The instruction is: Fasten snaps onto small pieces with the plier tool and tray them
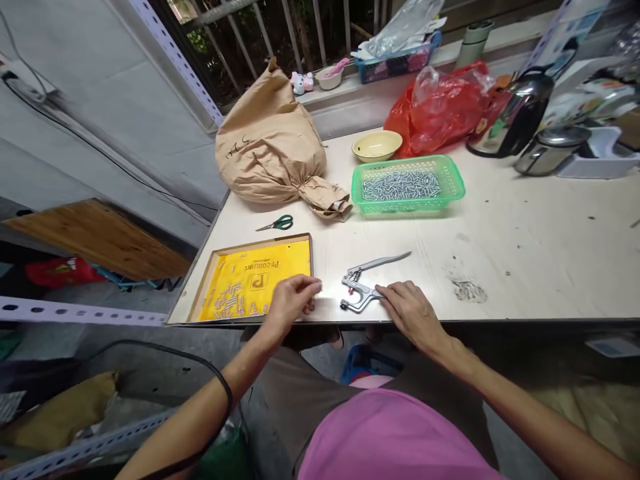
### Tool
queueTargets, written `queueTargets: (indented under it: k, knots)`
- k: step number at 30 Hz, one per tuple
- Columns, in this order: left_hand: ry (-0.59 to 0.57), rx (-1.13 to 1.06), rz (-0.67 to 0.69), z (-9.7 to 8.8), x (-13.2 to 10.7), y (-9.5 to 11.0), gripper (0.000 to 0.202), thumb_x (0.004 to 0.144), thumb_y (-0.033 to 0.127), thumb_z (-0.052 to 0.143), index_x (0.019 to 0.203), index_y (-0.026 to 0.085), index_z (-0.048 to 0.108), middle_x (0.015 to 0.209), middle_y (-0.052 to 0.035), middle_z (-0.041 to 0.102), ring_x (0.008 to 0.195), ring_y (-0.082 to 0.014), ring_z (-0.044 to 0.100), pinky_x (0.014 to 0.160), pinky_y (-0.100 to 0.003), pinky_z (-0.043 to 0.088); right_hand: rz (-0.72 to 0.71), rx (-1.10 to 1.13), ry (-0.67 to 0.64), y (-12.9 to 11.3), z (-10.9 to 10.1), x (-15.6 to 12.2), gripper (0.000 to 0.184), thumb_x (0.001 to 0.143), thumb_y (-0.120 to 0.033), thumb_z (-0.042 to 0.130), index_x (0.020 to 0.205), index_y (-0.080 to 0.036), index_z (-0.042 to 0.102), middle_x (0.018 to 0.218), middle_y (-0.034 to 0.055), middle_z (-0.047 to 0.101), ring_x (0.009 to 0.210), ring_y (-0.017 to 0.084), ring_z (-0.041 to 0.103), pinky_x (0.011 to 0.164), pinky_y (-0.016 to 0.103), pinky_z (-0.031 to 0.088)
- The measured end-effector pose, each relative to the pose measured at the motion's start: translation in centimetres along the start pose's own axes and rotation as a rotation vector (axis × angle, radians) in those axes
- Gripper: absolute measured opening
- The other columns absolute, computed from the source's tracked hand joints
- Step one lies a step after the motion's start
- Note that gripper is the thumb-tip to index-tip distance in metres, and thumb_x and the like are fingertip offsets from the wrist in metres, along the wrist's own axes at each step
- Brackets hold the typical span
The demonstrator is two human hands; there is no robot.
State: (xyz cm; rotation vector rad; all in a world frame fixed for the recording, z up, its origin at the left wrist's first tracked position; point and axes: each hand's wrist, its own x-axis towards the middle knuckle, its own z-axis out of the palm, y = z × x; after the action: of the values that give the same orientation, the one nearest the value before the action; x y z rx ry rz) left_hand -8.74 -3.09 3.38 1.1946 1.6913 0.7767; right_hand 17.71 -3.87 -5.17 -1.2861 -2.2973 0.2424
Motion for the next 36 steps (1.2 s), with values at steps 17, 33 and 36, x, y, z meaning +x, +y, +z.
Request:
queueTargets:
  k: [17, 33, 36]
  knots:
    - [-0.289, 0.363, -0.238, 5.7, 3.2, 0.2, 0.019, 0.077, 0.030, 0.065, 0.070, 0.012, 0.063, 0.042, 0.0047, 0.051, 0.038, -0.0094, 0.051, 0.041, -0.019, 0.040, 0.027, 0.034, 0.019, -0.3, -0.3, 0.0, 0.032, 0.095, -0.021, 0.036, 0.116, -0.017, 0.060, 0.096, 0.0099, 0.061, 0.091, 0.022, 0.048, 0.079, 0.036, 0.038]
    - [-0.412, 0.397, -0.310, 5.3, 2.7, 0.7, 0.024, 0.077, 0.029, 0.062, 0.059, 0.013, 0.057, 0.041, 0.0049, 0.048, 0.034, -0.0057, 0.042, 0.040, -0.018, 0.034, 0.069, 0.010, -0.111, -0.4, -0.8, 1.0, 0.024, 0.094, -0.024, 0.043, 0.107, -0.021, 0.063, 0.094, 0.0084, 0.057, 0.088, 0.021, 0.047, 0.074, 0.032, 0.036]
    - [-0.433, 0.435, -0.310, 5.3, 2.6, 1.3, 0.026, 0.075, 0.031, 0.063, 0.056, 0.013, 0.056, 0.040, 0.0048, 0.048, 0.034, -0.0055, 0.041, 0.040, -0.018, 0.034, 0.054, -0.008, -0.143, -0.3, -0.8, 1.4, 0.023, 0.094, -0.023, 0.043, 0.104, -0.021, 0.064, 0.093, 0.0081, 0.057, 0.088, 0.020, 0.047, 0.074, 0.032, 0.036]
